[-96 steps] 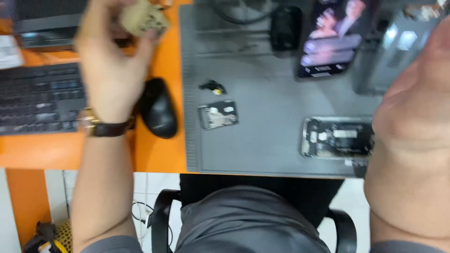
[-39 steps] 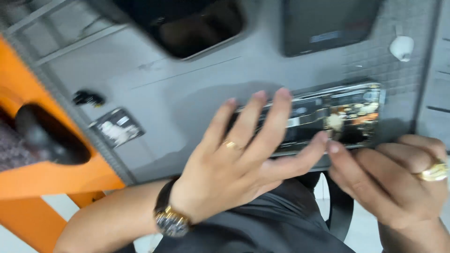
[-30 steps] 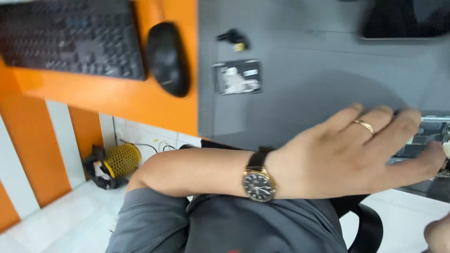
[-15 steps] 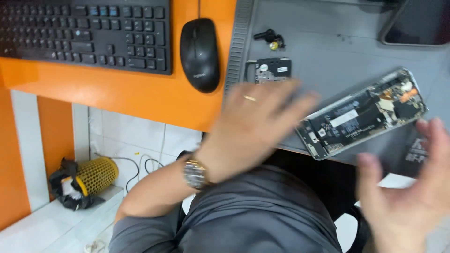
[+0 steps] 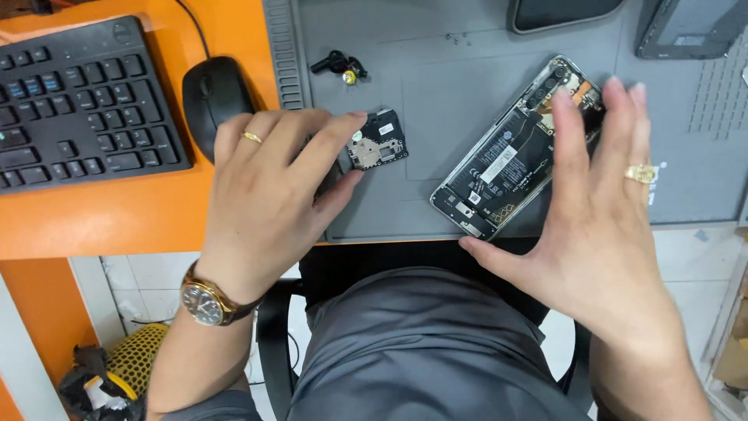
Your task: The person places a small black circuit board into the internal cavity of a disassembled smartphone. They then use a screwdriver to tighten screws around the board and other internal components to secure them in place.
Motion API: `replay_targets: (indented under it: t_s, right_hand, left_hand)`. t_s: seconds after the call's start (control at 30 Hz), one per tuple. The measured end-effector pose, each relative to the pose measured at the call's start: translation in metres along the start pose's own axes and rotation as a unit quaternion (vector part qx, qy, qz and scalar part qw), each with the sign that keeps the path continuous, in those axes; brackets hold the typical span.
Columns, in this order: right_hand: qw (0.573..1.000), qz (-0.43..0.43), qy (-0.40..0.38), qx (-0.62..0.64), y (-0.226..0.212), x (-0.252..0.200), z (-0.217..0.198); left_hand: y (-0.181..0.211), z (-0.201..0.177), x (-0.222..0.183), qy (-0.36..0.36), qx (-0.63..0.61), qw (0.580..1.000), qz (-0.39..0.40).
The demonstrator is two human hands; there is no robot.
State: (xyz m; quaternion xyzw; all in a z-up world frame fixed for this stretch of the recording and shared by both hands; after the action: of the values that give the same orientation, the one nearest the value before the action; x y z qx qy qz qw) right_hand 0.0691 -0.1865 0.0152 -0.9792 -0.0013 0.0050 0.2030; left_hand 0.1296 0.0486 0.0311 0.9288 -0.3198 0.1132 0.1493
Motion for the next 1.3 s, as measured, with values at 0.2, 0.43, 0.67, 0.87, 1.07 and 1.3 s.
replay_targets:
  t_s: [0.2,0.43,0.67,0.87,1.07,1.3]
  right_hand:
    - [0.989,-0.144,-0.04,-0.009,-0.012,0.003,-0.006]
    - [0.967,-0.249,-0.054,-0.006,-0.018,-0.012,0.0]
    - [0.968,-0.198,0.027,0.153,0.03,-0.023,-0.006]
    - [0.971,-0.155,0.078,0.165,0.038,-0.032,-0.009]
    - [0.979,-0.109,0.073,0.157,0.047,-0.037,-0.006]
    - [0.983,-0.089,0.068,0.147,0.052,-0.041,-0.003]
  left_hand:
    - [0.027,-0.005,0.006,0.093,0.131,0.966,0.201]
    - [0.029,-0.005,-0.003,0.13,0.146,0.952,0.236]
    - [0.015,-0.009,-0.002,0.125,0.048,0.981,0.141]
    - [-0.016,-0.007,-0.001,0.062,-0.115,0.988,-0.077]
    - [-0.03,-0.012,0.015,0.068,-0.303,0.928,-0.205]
    - [-0.026,0.0,0.019,0.034,-0.405,0.874,-0.266]
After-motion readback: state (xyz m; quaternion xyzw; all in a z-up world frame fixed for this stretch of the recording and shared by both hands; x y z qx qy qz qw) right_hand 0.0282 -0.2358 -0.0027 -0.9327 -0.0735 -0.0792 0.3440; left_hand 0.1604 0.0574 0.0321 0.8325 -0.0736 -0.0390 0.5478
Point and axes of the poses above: each hand's wrist, its own x-axis towards the middle knuckle, its own z-axis out of the palm, y = z × x, the point moved 9 cm from there along x, towards the middle knuckle, and after that the axes turned 13 degrees about y, right-handed, at the moved point
